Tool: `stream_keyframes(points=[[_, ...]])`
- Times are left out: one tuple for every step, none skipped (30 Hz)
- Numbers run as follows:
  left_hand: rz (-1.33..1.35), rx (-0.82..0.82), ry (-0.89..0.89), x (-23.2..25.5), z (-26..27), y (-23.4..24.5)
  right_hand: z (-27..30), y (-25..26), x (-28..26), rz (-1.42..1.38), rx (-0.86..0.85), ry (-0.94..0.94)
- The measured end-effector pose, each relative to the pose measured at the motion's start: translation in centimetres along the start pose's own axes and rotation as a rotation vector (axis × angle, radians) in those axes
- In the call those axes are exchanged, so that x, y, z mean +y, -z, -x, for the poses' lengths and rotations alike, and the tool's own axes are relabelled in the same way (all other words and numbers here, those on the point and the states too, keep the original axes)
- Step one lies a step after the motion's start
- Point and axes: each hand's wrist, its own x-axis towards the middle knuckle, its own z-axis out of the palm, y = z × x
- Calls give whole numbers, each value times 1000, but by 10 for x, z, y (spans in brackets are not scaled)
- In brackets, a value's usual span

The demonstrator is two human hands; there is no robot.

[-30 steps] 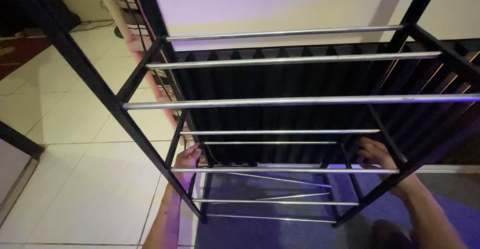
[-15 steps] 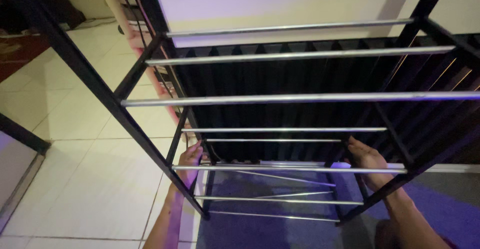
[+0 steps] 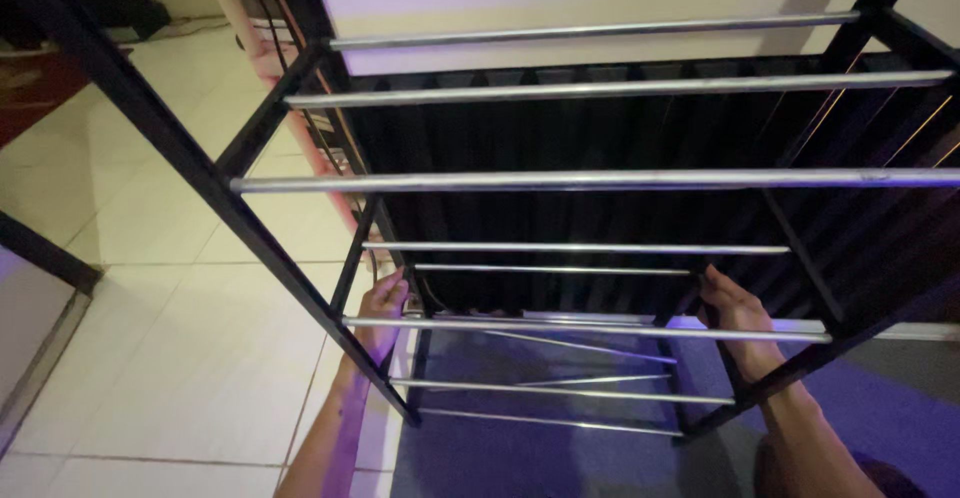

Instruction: The person assembles a metal shoe rack by inserting horizontal bars into the vertical frame. They work from the bottom upward, securing each bar into place by hand.

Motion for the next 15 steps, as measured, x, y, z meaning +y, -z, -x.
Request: stream_keyframes(points=[[-20, 4, 22, 1, 3, 0, 1, 3, 4, -23, -38, 10], [-42, -12, 11, 4, 4, 1, 2, 4, 6, -2, -33, 11], [-65, -27, -1, 7, 5, 2, 4, 5, 6, 20, -29, 11], [-86, -34, -8, 10, 9, 6, 6, 2, 2, 44, -34, 11], [-142, -62, 19, 12, 14, 12, 9, 1, -4, 76, -76, 33], [-195, -95, 37, 14, 16, 17, 12, 3, -13, 106, -108, 61], [-248, -128, 55, 15, 18, 19, 17, 4, -22, 137, -141, 89], [-128, -97, 143, 11, 22, 21, 26, 5, -30, 126, -115, -72], [-7, -66, 230, 5, 29, 25, 38, 4, -34, 115, -89, -232], [111, -33, 315, -2, 35, 33, 48, 4, -40, 98, -65, -391], [81, -52, 194, -12, 50, 45, 57, 9, -45, 93, -91, -396], [45, -70, 66, -19, 58, 56, 67, 13, -47, 82, -117, -396], [-180, -29, 109, -25, 68, 71, 75, 19, -46, 72, -143, -396], [-405, 11, 153, -33, 82, 87, 80, 28, -43, 117, -151, -391], [-648, -32, 209, -39, 91, 99, 80, 37, -38, 162, -158, -385]])
